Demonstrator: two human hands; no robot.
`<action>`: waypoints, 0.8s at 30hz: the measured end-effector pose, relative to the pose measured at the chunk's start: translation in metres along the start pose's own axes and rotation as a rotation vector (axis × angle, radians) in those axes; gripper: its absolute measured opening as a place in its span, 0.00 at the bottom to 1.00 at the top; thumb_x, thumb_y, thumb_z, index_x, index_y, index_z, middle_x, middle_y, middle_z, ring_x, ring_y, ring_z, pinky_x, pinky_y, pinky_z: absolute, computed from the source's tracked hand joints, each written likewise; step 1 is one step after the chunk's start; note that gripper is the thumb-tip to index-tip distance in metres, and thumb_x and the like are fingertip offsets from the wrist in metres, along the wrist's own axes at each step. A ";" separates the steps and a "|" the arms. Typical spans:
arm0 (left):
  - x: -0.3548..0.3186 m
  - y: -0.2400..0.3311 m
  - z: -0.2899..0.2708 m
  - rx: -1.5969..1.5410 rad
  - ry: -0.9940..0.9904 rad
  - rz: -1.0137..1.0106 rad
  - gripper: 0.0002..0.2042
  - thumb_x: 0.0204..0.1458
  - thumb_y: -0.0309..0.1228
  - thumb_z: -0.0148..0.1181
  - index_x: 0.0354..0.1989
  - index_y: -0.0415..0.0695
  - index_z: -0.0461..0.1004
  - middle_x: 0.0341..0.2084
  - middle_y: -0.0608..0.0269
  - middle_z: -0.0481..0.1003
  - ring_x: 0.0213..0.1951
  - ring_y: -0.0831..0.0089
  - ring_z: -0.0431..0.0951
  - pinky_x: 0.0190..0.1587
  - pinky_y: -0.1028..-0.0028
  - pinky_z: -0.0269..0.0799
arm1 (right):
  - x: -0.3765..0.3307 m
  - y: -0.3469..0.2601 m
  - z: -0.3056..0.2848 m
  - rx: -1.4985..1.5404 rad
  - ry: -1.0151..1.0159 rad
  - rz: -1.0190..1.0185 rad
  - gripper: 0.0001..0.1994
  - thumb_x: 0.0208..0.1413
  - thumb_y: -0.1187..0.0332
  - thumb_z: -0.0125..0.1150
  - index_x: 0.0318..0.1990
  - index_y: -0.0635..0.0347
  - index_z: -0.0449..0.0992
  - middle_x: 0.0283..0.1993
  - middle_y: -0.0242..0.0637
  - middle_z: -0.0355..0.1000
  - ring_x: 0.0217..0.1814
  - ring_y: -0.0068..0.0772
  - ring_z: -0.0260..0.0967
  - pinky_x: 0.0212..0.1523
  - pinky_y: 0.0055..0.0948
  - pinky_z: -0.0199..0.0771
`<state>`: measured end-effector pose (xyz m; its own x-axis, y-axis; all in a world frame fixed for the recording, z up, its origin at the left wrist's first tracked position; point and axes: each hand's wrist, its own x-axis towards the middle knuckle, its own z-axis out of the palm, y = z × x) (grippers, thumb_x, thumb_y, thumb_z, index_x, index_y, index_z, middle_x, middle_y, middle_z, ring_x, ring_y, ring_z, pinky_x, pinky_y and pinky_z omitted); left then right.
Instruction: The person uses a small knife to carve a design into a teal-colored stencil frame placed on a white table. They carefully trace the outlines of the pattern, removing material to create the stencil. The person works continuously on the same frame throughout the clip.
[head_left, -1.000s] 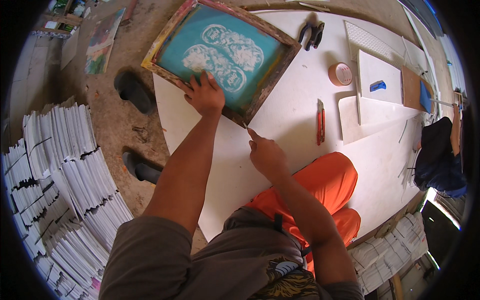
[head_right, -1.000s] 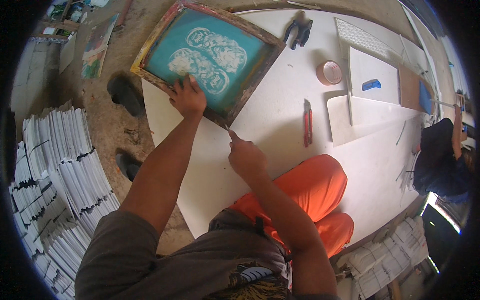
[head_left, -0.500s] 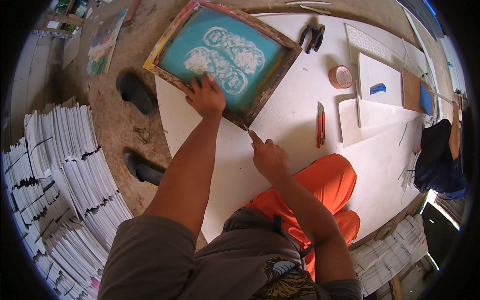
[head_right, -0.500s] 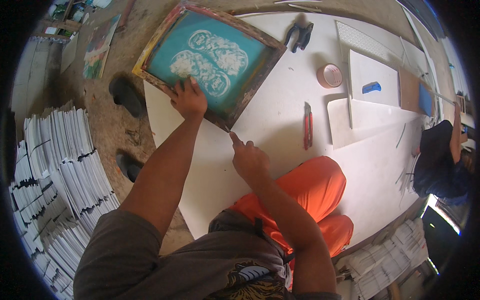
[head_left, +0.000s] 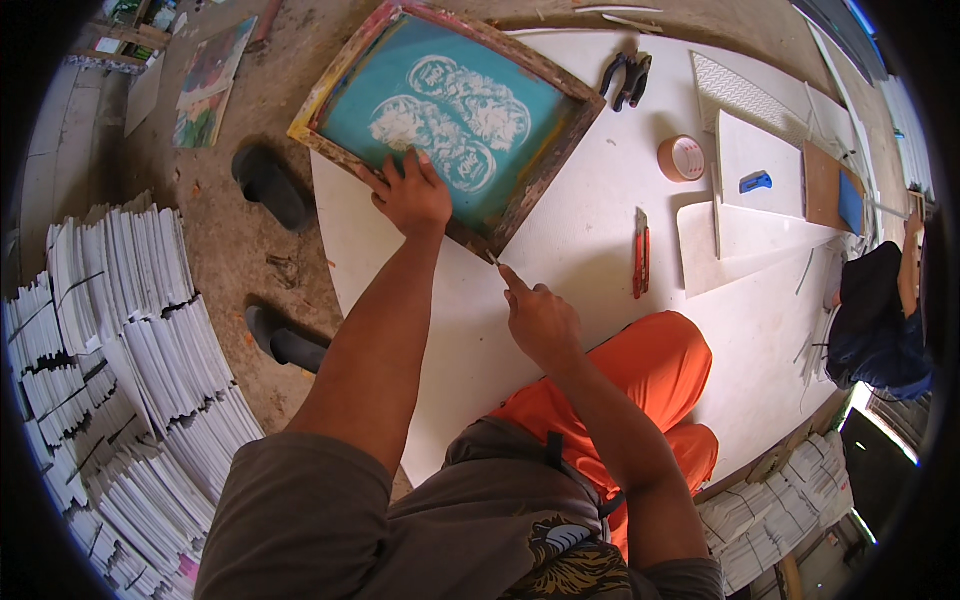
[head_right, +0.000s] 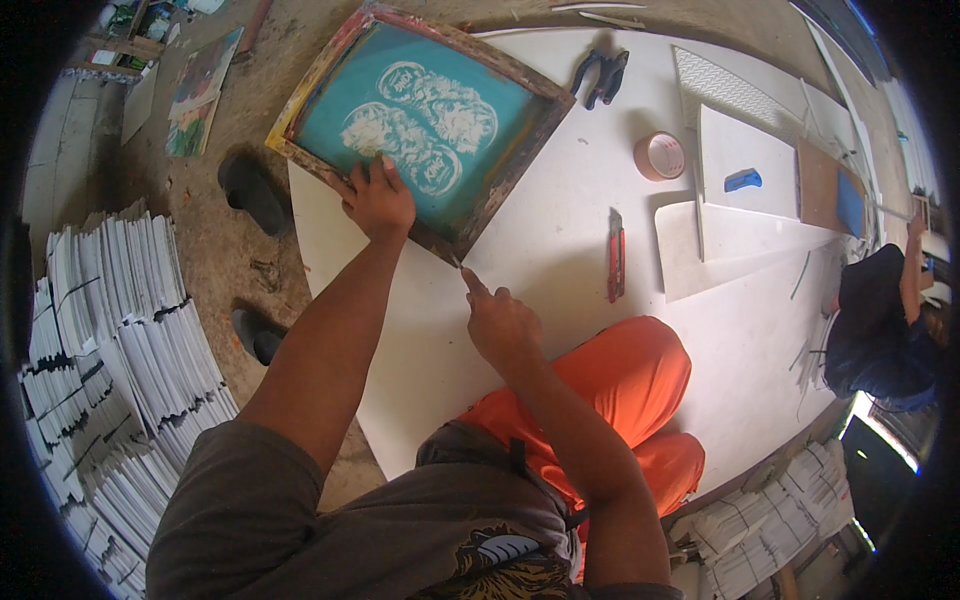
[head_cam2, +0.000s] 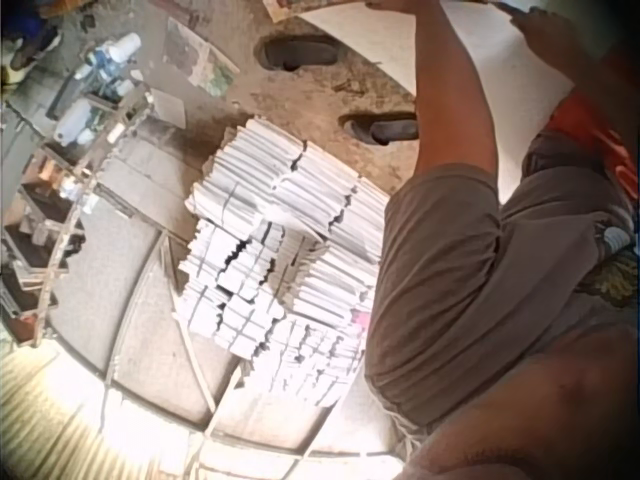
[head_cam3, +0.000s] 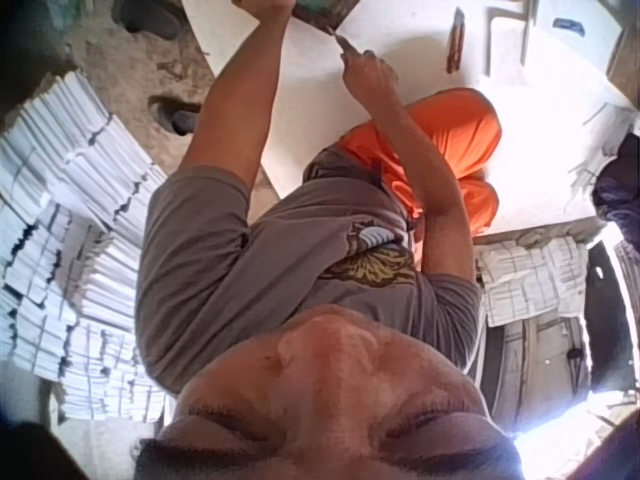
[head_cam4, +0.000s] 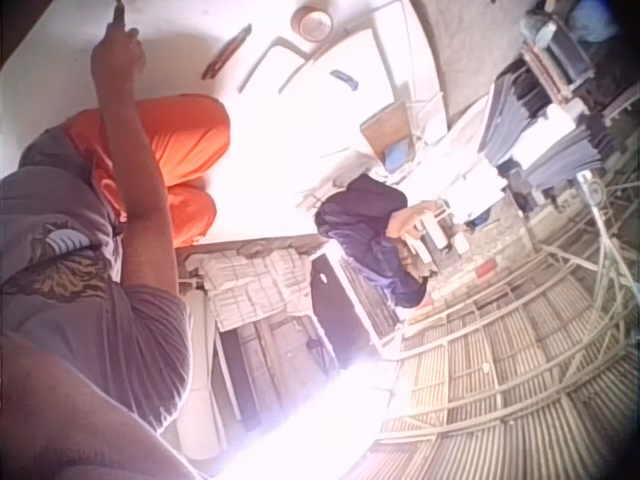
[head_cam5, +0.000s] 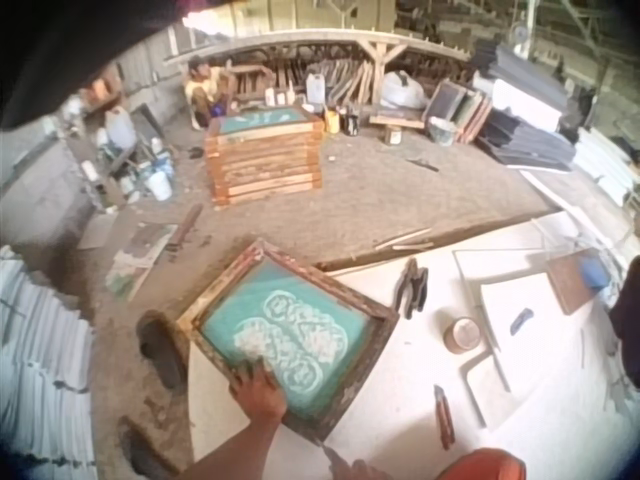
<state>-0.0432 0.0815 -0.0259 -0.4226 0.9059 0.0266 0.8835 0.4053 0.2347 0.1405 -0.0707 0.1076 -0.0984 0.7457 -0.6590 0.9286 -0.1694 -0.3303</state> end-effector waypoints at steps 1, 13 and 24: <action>0.000 0.001 0.000 -0.008 0.003 0.001 0.25 0.73 0.52 0.33 0.66 0.58 0.73 0.70 0.51 0.62 0.78 0.34 0.41 0.68 0.34 0.54 | 0.000 0.002 0.002 0.000 0.040 -0.009 0.23 0.74 0.56 0.47 0.74 0.32 0.63 0.42 0.52 0.78 0.41 0.57 0.81 0.43 0.55 0.82; -0.003 -0.002 0.007 0.008 0.079 0.029 0.25 0.73 0.52 0.34 0.65 0.57 0.74 0.68 0.49 0.65 0.77 0.31 0.44 0.66 0.33 0.56 | 0.006 -0.004 0.013 0.043 0.022 0.014 0.25 0.73 0.61 0.46 0.76 0.36 0.61 0.44 0.49 0.79 0.39 0.55 0.81 0.44 0.54 0.83; -0.003 -0.003 0.003 -0.042 0.097 0.033 0.27 0.73 0.53 0.34 0.63 0.55 0.76 0.67 0.48 0.66 0.76 0.30 0.45 0.66 0.33 0.56 | 0.007 0.001 0.034 0.028 0.195 -0.010 0.22 0.69 0.62 0.56 0.70 0.43 0.73 0.29 0.53 0.78 0.37 0.56 0.81 0.37 0.54 0.81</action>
<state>-0.0443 0.0780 -0.0295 -0.4131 0.9017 0.1279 0.8888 0.3686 0.2724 0.1280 -0.0873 0.0794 -0.0338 0.8577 -0.5131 0.9174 -0.1771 -0.3564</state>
